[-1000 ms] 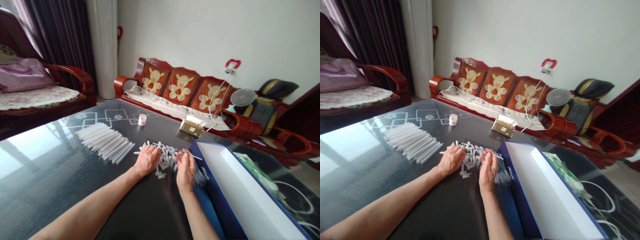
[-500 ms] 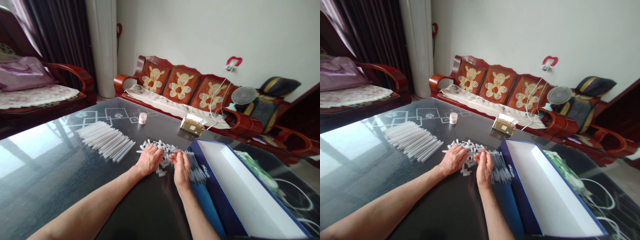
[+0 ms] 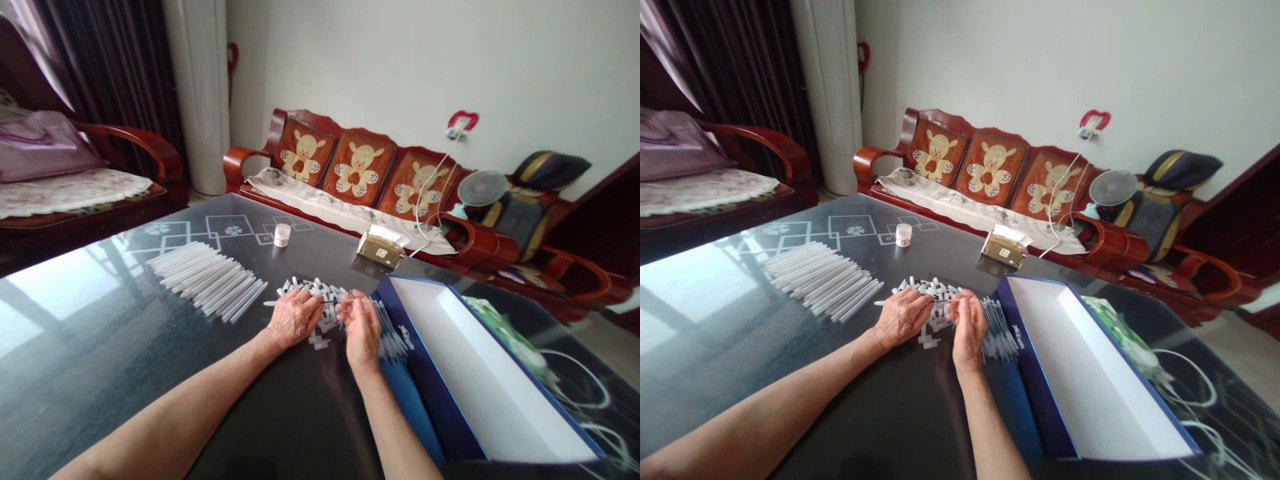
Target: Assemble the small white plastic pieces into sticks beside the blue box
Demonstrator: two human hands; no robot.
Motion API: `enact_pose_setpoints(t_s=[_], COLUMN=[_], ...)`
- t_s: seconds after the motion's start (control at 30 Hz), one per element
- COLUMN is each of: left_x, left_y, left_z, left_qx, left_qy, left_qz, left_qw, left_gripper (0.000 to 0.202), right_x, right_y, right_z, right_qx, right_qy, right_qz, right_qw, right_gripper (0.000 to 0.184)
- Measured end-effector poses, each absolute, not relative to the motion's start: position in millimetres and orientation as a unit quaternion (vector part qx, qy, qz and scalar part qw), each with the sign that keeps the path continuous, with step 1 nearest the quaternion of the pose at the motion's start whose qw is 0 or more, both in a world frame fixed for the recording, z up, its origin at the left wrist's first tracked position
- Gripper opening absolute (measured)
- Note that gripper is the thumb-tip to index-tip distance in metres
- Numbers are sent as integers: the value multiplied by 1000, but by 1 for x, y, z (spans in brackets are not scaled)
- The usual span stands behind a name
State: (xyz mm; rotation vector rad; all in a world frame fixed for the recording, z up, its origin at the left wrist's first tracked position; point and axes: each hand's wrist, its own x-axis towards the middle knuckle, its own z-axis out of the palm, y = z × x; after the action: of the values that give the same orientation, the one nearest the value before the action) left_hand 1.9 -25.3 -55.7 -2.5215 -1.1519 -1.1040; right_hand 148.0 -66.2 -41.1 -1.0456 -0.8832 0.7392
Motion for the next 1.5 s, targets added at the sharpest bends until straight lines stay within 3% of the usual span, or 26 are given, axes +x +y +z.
enact_pose_setpoints(t_s=[0.17, 0.47, 0.77, 0.97, 1.1, 1.3, 1.5], left_x=[3, 3, 4, 1, 1, 2, 3], left_y=[-24, -22, -20, -18, -17, -19, -19], left_z=[-55, -58, -62, -63, -62, -62, -62], left_qx=[-844, -868, -867, -830, -826, -831, -830], left_qy=[-370, -314, -301, -365, -377, -372, -373], left_qz=[-379, -376, -390, -406, -403, -401, -402], left_qw=[89, 78, 79, 117, 116, 102, 101], left_gripper=[26, 34, 33, 33, 32, 30, 30], right_x=[155, 149, 146, 158, 161, 157, 159], right_y=[-61, -58, -64, -66, -68, -70, -66], right_z=[-39, -49, -57, -50, -48, -50, -54], right_qx=[-436, -465, -586, -586, -565, -576, -561], right_qy=[-284, -267, -495, -628, -723, -754, -761], right_qz=[390, 428, 273, 63, -31, -94, -78], right_qw=[759, 728, 581, 508, 397, 301, 316], right_gripper=[31, 30, 34, 24, 29, 27, 16])
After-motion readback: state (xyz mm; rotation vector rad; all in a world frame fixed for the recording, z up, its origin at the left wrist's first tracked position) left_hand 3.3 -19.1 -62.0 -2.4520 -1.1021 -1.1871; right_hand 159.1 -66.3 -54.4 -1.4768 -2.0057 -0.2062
